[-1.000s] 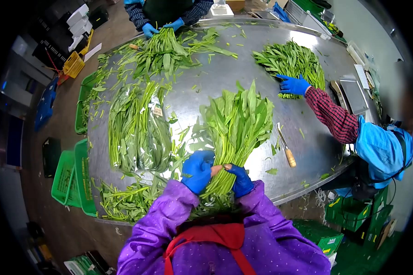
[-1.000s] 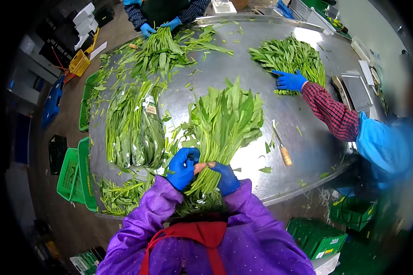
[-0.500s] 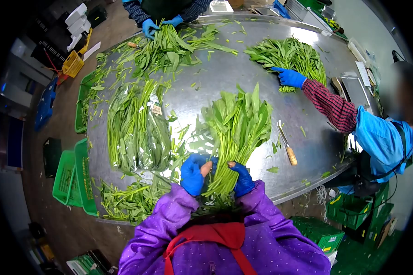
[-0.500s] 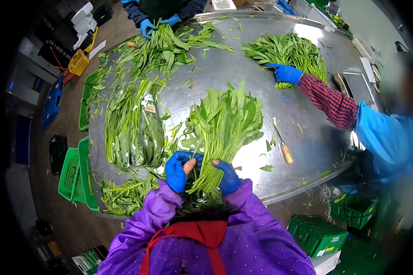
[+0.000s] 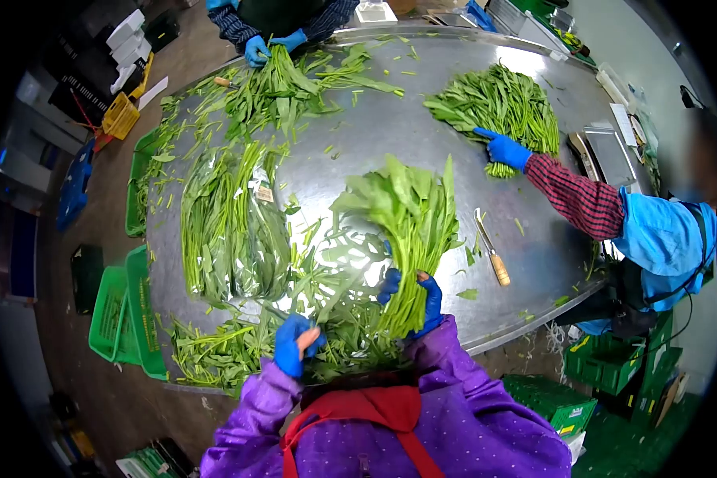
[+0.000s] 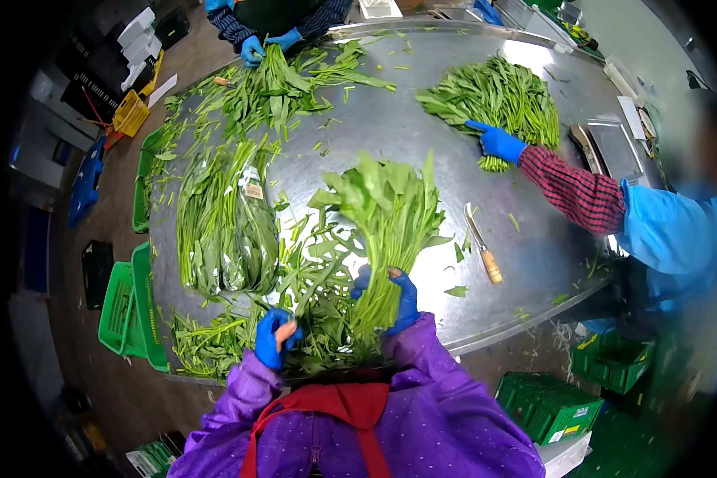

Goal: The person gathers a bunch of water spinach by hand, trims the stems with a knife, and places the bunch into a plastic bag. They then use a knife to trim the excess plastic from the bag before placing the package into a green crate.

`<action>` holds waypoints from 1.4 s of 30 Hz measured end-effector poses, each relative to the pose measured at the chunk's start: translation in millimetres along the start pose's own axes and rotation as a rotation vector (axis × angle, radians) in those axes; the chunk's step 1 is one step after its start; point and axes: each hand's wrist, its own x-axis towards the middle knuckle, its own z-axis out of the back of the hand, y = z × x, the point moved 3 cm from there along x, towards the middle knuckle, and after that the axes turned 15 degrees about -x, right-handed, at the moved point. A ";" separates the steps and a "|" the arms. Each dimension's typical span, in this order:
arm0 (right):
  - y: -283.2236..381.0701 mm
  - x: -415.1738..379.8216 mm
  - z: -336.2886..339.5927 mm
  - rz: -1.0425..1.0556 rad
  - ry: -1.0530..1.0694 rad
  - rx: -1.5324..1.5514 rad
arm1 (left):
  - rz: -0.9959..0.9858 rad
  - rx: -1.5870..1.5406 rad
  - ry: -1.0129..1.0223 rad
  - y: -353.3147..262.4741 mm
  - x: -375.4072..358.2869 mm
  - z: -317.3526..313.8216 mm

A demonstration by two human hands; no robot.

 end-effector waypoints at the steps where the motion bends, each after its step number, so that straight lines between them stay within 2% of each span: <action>1: 7.8 -3.2 5.1 -0.004 -0.073 -0.082 | 0.021 0.111 0.042 8.6 -8.6 19.9; 2: 13.2 -5.4 7.3 -0.035 -0.146 -0.162 | 0.180 0.261 0.077 25.5 -15.4 47.6; 3: 18.1 -7.3 7.3 -0.064 -0.221 -0.238 | 0.148 0.726 0.024 42.0 -21.3 81.6; 4: 21.6 -9.0 5.9 -0.097 -0.299 -0.314 | 0.034 1.160 0.019 24.2 -28.2 82.2; 6: 20.5 -6.3 -3.1 -0.170 -0.261 -0.355 | -0.290 0.826 -0.048 -2.6 -26.1 66.7; 8: 13.1 -2.7 -7.7 -0.211 -0.183 -0.410 | -0.567 0.893 0.006 -40.8 -16.1 23.0; 10: 4.1 0.8 -10.6 -0.255 -0.136 -0.475 | -0.212 0.180 0.102 -46.6 -3.4 -18.9; 12: -2.9 -0.4 -15.0 -0.262 -0.111 -0.577 | -0.118 0.170 0.304 -45.6 16.8 -51.9; 13: -3.4 -4.6 -19.7 -0.234 -0.195 -0.667 | -0.064 0.018 0.319 -38.2 24.6 -67.0; 14: -4.0 -9.5 -21.8 -0.194 -0.193 -0.801 | -0.007 -0.134 0.333 -29.3 31.9 -78.0; 15: -4.8 -14.7 -22.7 -0.155 -0.191 -0.934 | 0.122 -0.149 0.347 -19.5 37.8 -81.5; 16: -6.1 -19.9 -22.5 -0.117 -0.188 -1.065 | 0.145 -0.208 0.370 -12.8 38.6 -90.5; 17: -5.9 -26.3 -21.8 -0.081 -0.142 -1.112 | 0.112 -0.151 0.393 -7.8 36.7 -91.0; 20: -14.1 -50.5 2.4 -0.434 -0.313 -0.502 | -0.468 0.224 0.559 32.9 48.8 -79.3; 22: -20.0 -55.7 15.5 -0.390 -0.508 -0.423 | 0.611 -0.594 0.290 63.0 57.0 -80.7; 24: -28.5 -57.8 18.2 -0.320 -0.645 -0.405 | 0.784 -0.912 0.447 79.1 58.0 -77.5; 25: -32.3 -59.2 26.5 -0.309 -0.608 -0.395 | 0.868 -1.076 0.521 86.0 54.5 -76.2; 27: -33.8 -59.2 36.0 -0.279 -0.636 -0.634 | 0.554 -0.567 0.429 94.8 52.4 -70.5; 29: -35.0 -53.3 41.7 -0.210 -0.634 -0.788 | 0.234 -0.225 0.452 89.5 52.2 -67.4; 31: -23.5 -47.9 13.1 -0.152 -0.540 -0.901 | -0.084 -0.050 0.581 84.9 53.1 -64.7; 33: -13.8 -49.6 -18.4 -0.150 -0.480 -0.916 | -0.034 -0.162 0.515 84.5 51.1 -62.4; 34: -20.6 -59.0 20.9 -0.173 -0.457 -0.939 | -0.012 -0.219 0.481 83.2 50.0 -61.8; 35: -33.6 -72.2 91.4 -0.188 -0.433 -0.963 | 0.258 -0.456 0.325 83.5 49.0 -66.6; 36: -31.3 -67.4 66.0 -0.283 -0.477 -0.655 | 0.522 -0.686 0.162 82.3 45.6 -73.3; 37: -28.9 -63.2 39.2 -0.363 -0.557 -0.346 | 0.547 -0.792 0.183 71.4 40.0 -83.3; 38: -27.7 -57.8 41.2 -0.352 -0.538 -0.339 | 0.580 -0.885 0.249 98.5 53.7 -71.7; 40: -34.6 -63.3 43.4 -0.349 -0.528 -0.297 | 0.697 -1.018 0.245 73.0 36.5 -82.5; 42: -32.2 -61.1 38.5 -0.340 -0.498 -0.324 | 0.729 -1.065 0.264 78.6 37.5 -76.4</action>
